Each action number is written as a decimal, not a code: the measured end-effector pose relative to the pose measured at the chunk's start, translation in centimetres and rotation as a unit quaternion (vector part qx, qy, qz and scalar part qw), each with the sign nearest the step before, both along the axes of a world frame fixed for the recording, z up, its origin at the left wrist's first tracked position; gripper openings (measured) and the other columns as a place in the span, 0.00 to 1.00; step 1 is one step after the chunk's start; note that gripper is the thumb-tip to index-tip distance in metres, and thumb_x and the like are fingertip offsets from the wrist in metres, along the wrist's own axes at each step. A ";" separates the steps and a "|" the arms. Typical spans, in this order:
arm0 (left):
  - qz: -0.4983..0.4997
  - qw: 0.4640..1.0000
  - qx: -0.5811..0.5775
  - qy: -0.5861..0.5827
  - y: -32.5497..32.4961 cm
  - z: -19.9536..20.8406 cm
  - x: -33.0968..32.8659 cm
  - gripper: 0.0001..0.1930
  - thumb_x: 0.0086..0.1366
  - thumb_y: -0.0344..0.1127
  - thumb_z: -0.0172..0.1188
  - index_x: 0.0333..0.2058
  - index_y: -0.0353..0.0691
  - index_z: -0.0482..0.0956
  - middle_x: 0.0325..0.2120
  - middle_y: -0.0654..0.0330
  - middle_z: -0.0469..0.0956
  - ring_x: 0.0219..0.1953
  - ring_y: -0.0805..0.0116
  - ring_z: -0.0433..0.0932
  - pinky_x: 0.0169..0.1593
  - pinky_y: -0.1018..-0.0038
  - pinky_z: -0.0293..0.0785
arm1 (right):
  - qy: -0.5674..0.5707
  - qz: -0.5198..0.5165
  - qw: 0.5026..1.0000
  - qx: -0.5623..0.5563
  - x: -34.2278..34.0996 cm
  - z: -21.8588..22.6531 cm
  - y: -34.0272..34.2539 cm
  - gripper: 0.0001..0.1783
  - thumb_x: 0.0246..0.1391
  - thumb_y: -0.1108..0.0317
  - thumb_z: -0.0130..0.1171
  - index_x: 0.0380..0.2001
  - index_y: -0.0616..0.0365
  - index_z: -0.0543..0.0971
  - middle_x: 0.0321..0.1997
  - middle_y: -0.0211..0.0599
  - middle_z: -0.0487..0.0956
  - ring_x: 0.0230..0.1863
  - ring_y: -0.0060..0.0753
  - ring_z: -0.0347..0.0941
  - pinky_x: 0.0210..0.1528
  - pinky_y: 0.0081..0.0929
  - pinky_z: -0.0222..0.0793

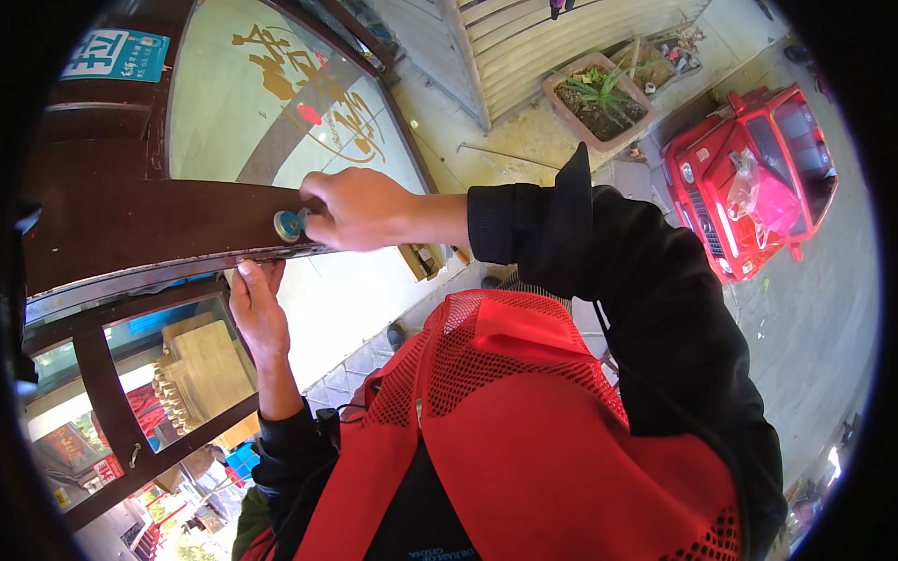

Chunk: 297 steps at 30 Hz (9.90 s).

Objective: The person manipulates a door lock mechanism using a key and small tools, repeatedly inserting and turning the key, then handling small components from a cardboard box. The person appears to be testing or adjusting the lock's internal parts while standing at the doorway.

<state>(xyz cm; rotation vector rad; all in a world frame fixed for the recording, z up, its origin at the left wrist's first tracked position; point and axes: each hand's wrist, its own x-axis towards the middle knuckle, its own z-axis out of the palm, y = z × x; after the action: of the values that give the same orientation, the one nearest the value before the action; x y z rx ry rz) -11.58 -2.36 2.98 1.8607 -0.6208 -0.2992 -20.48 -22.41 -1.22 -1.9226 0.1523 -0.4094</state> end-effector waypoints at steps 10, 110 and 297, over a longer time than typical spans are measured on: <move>-0.004 1.000 -0.017 0.010 -0.1 0.0 -0.1 0.26 0.77 0.46 0.41 0.53 0.21 0.67 0.48 0.46 0.75 0.51 0.61 0.76 0.58 0.63 0.76 | -0.056 0.028 0.998 -0.033 1.0 -0.1 -0.6 0.12 0.57 0.59 0.58 0.31 0.57 0.80 0.30 0.44 0.82 0.31 0.52 0.78 0.35 0.43 0.71; -0.080 0.989 -0.084 -0.087 3.6 -3.8 6.9 0.08 0.66 0.32 0.59 0.38 0.31 0.79 0.30 0.54 0.79 0.31 0.66 0.77 0.36 0.72 0.74 | -0.007 0.038 0.995 -0.093 1.9 2.2 2.9 0.17 0.60 0.66 0.62 0.47 0.65 0.73 0.38 0.40 0.79 0.39 0.30 0.76 0.45 0.29 0.72; 0.008 0.965 0.119 -0.233 2.1 -2.3 5.8 0.13 0.63 0.28 0.60 0.48 0.37 0.79 0.48 0.50 0.78 0.52 0.53 0.74 0.58 0.63 0.67 | -0.108 0.066 0.984 -0.125 1.5 1.7 0.5 0.18 0.54 0.66 0.64 0.43 0.67 0.75 0.41 0.52 0.80 0.40 0.50 0.80 0.43 0.39 0.75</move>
<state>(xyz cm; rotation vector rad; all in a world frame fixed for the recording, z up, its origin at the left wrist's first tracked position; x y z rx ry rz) -5.74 -0.28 0.72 2.1880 -0.9174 0.0872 -18.98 -21.94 0.53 -2.1033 -0.1774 -0.5653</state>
